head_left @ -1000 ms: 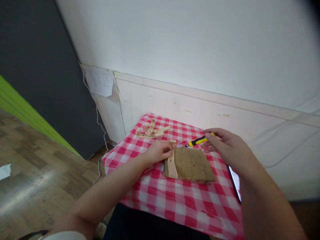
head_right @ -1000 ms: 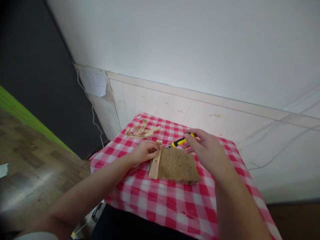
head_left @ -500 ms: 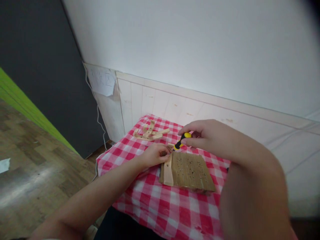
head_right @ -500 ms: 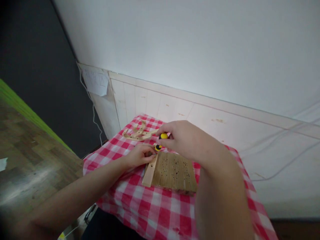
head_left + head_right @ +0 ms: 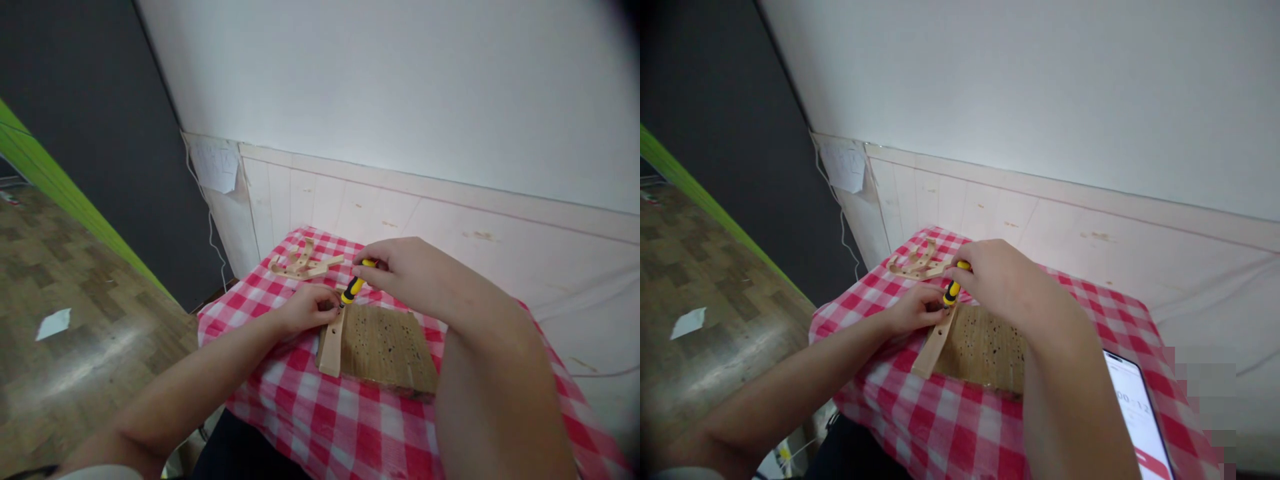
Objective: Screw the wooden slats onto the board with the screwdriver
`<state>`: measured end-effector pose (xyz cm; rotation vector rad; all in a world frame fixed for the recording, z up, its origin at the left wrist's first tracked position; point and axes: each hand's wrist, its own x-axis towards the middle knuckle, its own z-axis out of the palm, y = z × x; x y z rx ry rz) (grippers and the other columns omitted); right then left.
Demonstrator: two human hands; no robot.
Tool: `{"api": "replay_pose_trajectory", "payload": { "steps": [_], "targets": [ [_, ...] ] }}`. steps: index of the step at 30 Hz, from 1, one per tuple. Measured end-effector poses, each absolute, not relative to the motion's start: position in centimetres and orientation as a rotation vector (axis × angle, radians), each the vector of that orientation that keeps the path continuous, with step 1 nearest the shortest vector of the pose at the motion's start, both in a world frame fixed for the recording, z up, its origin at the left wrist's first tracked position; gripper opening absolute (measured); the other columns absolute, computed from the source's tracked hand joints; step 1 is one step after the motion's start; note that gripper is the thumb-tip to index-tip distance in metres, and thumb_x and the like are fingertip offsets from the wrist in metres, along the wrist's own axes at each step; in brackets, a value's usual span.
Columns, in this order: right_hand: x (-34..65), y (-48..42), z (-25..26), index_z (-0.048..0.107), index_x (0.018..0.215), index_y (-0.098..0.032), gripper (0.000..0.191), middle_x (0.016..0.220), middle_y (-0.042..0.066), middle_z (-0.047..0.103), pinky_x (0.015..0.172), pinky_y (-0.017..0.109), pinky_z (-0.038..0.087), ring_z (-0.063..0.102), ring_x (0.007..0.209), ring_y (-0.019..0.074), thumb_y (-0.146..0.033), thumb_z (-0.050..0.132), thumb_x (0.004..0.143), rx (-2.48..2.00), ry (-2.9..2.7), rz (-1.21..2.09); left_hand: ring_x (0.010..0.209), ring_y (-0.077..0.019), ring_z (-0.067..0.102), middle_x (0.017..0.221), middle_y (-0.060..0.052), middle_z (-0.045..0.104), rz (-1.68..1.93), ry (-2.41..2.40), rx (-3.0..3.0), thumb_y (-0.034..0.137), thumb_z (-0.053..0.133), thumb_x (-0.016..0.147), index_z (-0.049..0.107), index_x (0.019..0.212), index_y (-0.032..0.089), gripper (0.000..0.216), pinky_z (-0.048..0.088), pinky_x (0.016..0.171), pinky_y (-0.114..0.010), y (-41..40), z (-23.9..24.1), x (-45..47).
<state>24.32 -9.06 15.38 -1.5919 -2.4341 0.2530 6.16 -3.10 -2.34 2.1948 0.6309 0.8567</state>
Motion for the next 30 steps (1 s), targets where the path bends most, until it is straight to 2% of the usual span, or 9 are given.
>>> {"api": "replay_pose_trajectory", "payload": {
  "steps": [6, 12, 21, 30],
  "targets": [
    [24.2, -8.2, 14.9, 0.064, 0.073, -0.018, 0.028, 0.07, 0.003, 0.064, 0.054, 0.028, 0.03, 0.048, 0.058, 0.0119, -0.034, 0.05, 0.091, -1.634, -2.464, 0.148, 0.064, -0.009, 0.054, 0.074, -0.002, 0.064, 0.841, 0.683, 2.171, 0.019, 0.06, 0.08, 0.064, 0.075, 0.013, 0.008, 0.039, 0.058, -0.019, -3.1, -2.2, 6.1],
    [23.8, -7.9, 14.6, 0.067, 0.077, -0.018, 0.024, 0.073, 0.004, 0.065, 0.054, 0.028, 0.03, 0.048, 0.058, 0.0123, -0.031, 0.05, 0.089, -1.689, -2.458, 0.183, 0.063, -0.0089, 0.054, 0.072, -0.002, 0.064, 0.835, 0.673, 2.132, 0.021, 0.062, 0.08, 0.065, 0.077, 0.013, 0.009, 0.041, 0.059, -0.019, -3.1, -2.3, 6.1],
    [23.9, -7.7, 14.7, 0.059, 0.068, -0.018, 0.028, 0.066, 0.003, 0.061, 0.052, 0.028, 0.028, 0.045, 0.054, 0.0113, -0.031, 0.048, 0.089, -1.653, -2.49, 0.133, 0.058, -0.0075, 0.048, 0.07, -0.001, 0.062, 0.83, 0.687, 2.175, 0.02, 0.061, 0.081, 0.064, 0.075, 0.013, 0.009, 0.035, 0.053, -0.019, -3.2, -2.0, 6.1],
    [24.0, -7.7, 14.7, 0.061, 0.069, -0.019, 0.027, 0.068, 0.003, 0.062, 0.052, 0.027, 0.029, 0.045, 0.055, 0.0116, -0.032, 0.047, 0.088, -1.681, -2.487, 0.137, 0.067, -0.0099, 0.056, 0.077, -0.003, 0.066, 0.82, 0.617, 2.206, 0.019, 0.059, 0.083, 0.063, 0.076, 0.014, 0.01, 0.042, 0.063, -0.021, -3.3, -1.6, 6.0]
  ]
}}
